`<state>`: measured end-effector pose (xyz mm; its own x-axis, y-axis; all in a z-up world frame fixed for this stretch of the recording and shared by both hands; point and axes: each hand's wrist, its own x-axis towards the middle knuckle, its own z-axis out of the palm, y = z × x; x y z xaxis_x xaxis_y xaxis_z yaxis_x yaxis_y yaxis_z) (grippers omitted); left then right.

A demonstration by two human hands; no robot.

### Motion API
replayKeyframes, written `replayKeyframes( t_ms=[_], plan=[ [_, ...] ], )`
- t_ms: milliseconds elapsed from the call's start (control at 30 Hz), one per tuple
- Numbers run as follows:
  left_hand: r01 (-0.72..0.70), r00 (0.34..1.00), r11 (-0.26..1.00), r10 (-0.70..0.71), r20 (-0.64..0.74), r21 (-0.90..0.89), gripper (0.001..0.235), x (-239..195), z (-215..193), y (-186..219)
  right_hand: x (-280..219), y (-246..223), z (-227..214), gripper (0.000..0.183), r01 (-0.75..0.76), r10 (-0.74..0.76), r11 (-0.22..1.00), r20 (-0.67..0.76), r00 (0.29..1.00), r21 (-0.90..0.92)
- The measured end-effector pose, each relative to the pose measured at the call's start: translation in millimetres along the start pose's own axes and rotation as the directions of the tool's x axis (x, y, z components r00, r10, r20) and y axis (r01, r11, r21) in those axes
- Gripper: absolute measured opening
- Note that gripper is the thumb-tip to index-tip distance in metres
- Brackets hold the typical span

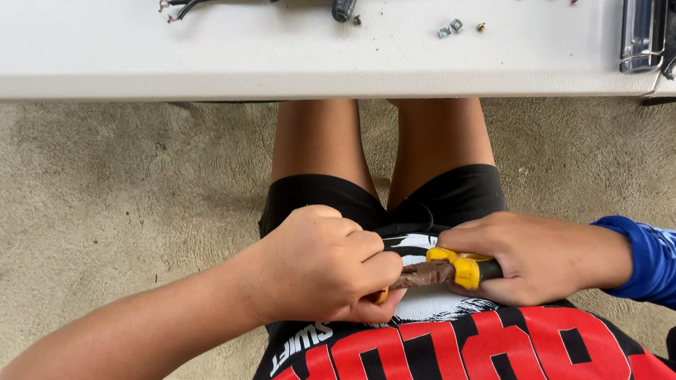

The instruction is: The person disassembles a brown electrical plug using a screwdriver and pliers, removes internal components, and strips the end of the black power cord. The person handles screws, a metal strain relief, and the plug body, then sets the tools aside.

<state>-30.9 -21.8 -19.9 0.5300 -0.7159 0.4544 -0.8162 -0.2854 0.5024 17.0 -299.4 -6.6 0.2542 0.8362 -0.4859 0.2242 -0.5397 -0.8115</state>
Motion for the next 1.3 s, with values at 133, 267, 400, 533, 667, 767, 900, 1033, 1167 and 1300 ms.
replayKeyframes(
  t_ms=[133, 267, 400, 533, 667, 767, 900, 1033, 1167, 1300],
  plan=[
    [0.004, 0.999, 0.999, -0.006, -0.049, -0.053, 0.036, -5.0, 10.9, 5.7, -2.7, 2.4, 10.5, 0.032, -0.062, 0.06, 0.998, 0.073, 0.995, 0.021],
    [0.028, 0.997, 0.998, -0.032, -0.07, -0.063, 0.035, -12.1, 12.8, 13.4, -0.2, 2.6, 13.4, 0.039, -0.043, 0.036, 0.997, 0.095, 0.995, 0.065],
    [-0.023, 0.998, 0.998, 0.02, -0.053, -0.056, 0.035, -15.8, 12.5, 10.0, -0.8, 2.0, 17.6, 0.039, -0.036, 0.031, 0.998, 0.091, 0.995, 0.053],
    [-0.033, 0.999, 0.999, 0.033, -0.01, -0.018, 0.036, -17.4, 7.7, 11.1, -2.2, 0.8, 19.1, 0.042, -0.093, 0.089, 0.995, 0.102, 0.991, 0.031],
    [-0.028, 0.999, 0.999, 0.029, -0.036, 0.03, 0.036, -19.0, 7.4, 18.0, -3.6, 1.8, 24.5, 0.044, -0.013, 0.009, 0.998, 0.068, 0.998, 0.062],
    [-0.024, 0.999, 0.999, 0.025, -0.044, 0.038, 0.037, -19.5, 7.4, 18.6, -2.8, 4.5, 28.8, 0.047, 0.002, -0.004, 0.999, 0.049, 0.999, 0.041],
    [-0.016, 0.999, 1.0, 0.015, -0.031, -0.024, 0.038, -22.3, 10.4, 18.7, -3.1, 7.5, 33.0, 0.047, -0.053, 0.045, 0.995, 0.084, 0.995, 0.09],
    [-0.017, 1.0, 0.999, 0.016, -0.017, -0.042, 0.036, -24.2, 10.4, 18.5, -3.6, 6.4, 35.3, 0.048, -0.042, 0.033, 0.992, 0.077, 0.996, 0.115],
    [-0.012, 1.0, 1.0, 0.012, -0.02, -0.023, 0.038, -26.3, 12.4, 21.3, -4.2, 8.6, 37.2, 0.047, 0.022, -0.027, 0.995, 0.042, 0.999, 0.097],
    [-0.005, 1.0, 0.999, 0.004, -0.031, -0.043, 0.038, -25.5, 12.9, 23.1, -3.1, 9.9, 41.1, 0.046, -0.03, 0.023, 0.992, 0.059, 0.998, 0.125]
  ],
)
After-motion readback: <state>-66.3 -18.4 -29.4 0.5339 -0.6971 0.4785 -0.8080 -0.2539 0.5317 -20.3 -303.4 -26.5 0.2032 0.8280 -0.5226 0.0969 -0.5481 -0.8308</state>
